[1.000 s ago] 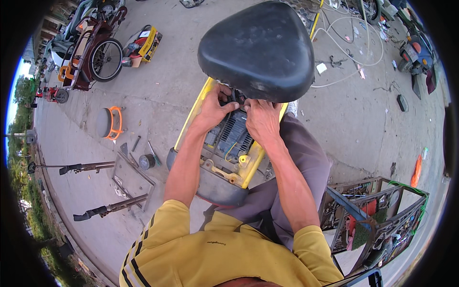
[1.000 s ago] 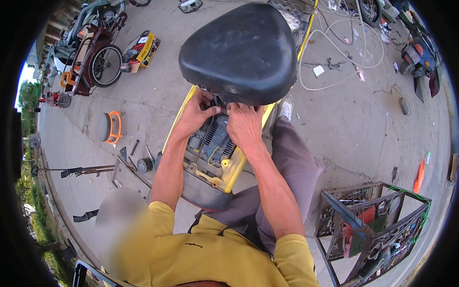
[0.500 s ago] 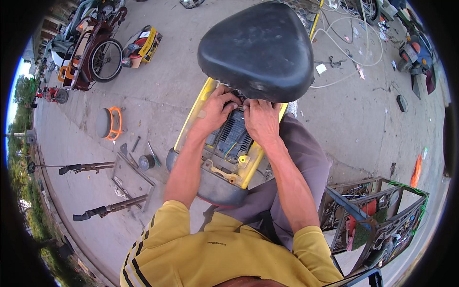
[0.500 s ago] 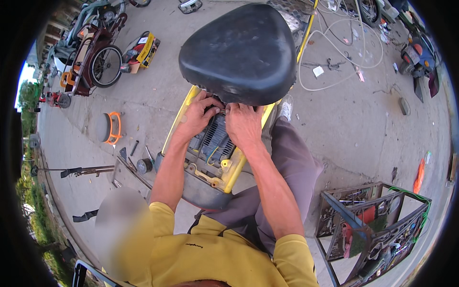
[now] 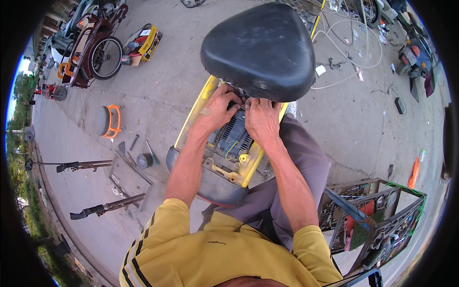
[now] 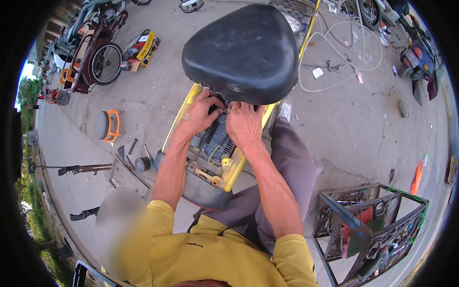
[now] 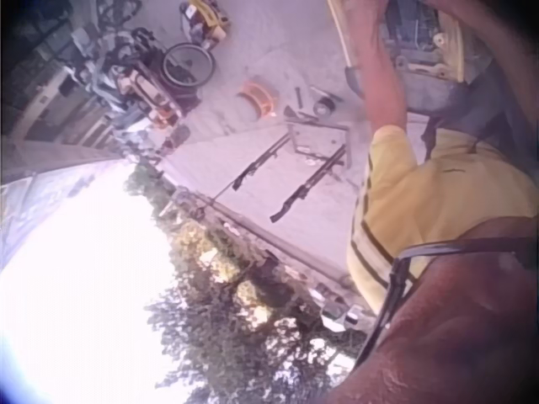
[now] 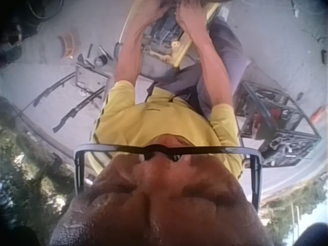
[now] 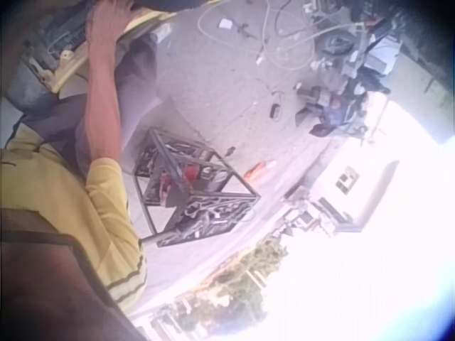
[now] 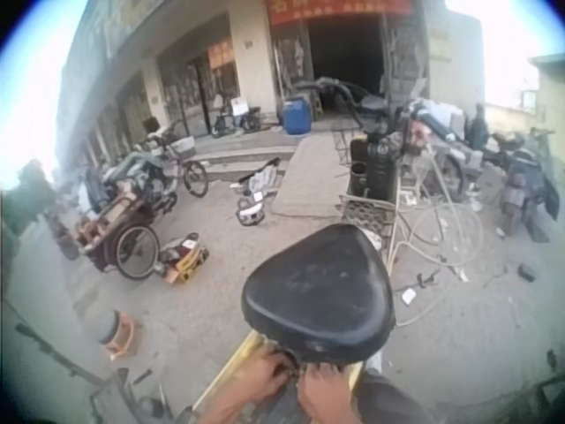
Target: The person works on the exposed engine and wiring beneath the seat of a yellow moped. They repeatedly connect and disconnect wires and components under the seat, adjusting connections by hand throughout the clip.
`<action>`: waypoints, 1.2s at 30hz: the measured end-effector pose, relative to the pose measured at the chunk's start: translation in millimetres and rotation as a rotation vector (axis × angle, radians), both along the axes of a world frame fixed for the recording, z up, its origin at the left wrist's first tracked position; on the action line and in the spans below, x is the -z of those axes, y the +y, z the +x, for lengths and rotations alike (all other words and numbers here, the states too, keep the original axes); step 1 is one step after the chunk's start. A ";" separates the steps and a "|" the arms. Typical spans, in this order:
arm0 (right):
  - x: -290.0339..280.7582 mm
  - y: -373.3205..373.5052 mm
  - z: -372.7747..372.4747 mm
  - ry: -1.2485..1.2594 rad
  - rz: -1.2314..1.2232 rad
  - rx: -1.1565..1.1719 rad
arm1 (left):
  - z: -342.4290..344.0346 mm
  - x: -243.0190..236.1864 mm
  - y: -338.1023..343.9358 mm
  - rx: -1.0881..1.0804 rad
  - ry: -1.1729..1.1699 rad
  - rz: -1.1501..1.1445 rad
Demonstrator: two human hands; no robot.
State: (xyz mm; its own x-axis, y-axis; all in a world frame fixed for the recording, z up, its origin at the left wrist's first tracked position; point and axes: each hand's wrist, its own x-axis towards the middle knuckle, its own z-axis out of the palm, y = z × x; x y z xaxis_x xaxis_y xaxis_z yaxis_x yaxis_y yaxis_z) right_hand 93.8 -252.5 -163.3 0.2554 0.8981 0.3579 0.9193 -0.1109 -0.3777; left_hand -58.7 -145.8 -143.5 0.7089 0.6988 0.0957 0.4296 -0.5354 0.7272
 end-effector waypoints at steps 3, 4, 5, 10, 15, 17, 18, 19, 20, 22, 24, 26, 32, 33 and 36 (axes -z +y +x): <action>2.0 0.3 -1.7 -0.021 -0.003 0.012 | -1.1 4.5 4.5 0.044 0.003 0.014; 1.6 0.4 -1.8 0.004 -0.020 0.013 | -1.8 6.7 7.5 0.066 -0.002 0.020; 0.0 0.8 -0.7 0.028 -0.037 0.015 | -2.1 8.5 10.4 0.070 -0.007 -0.023; -2.5 0.1 0.1 0.038 0.014 0.002 | -2.2 13.3 12.7 0.046 -0.095 -0.092; -1.6 -1.1 1.6 0.058 0.009 -0.010 | 3.1 15.0 12.9 -0.018 -0.030 -0.152; -2.5 -1.2 2.0 0.065 0.047 -0.012 | 4.0 15.5 13.6 -0.024 -0.017 -0.158; -2.7 -1.4 2.1 0.070 0.066 -0.013 | 3.7 15.7 13.7 -0.024 -0.018 -0.150; -1.9 -1.8 2.8 0.087 0.061 -0.021 | 3.2 15.9 13.9 -0.023 -0.018 -0.142; -0.4 -2.3 3.9 0.104 0.056 -0.030 | 2.7 16.2 14.0 -0.020 -0.029 -0.166; 0.6 -2.5 5.6 0.132 0.050 -0.038 | 2.4 16.8 14.5 -0.012 -0.051 -0.214; 0.7 -1.9 6.0 0.154 0.046 -0.040 | 2.0 16.4 15.1 0.004 -0.075 -0.232; 0.5 -1.5 5.1 0.180 0.041 -0.027 | 1.0 16.4 15.6 0.014 -0.087 -0.242; 2.4 -1.7 5.3 0.193 0.069 -0.019 | 2.5 10.8 12.3 0.014 -0.086 -0.241; 3.1 -1.7 5.3 0.197 0.071 -0.020 | 2.1 12.9 12.8 0.018 -0.088 -0.232; 1.3 -1.8 5.2 0.192 0.042 -0.019 | 1.4 15.9 14.3 0.028 -0.106 -0.221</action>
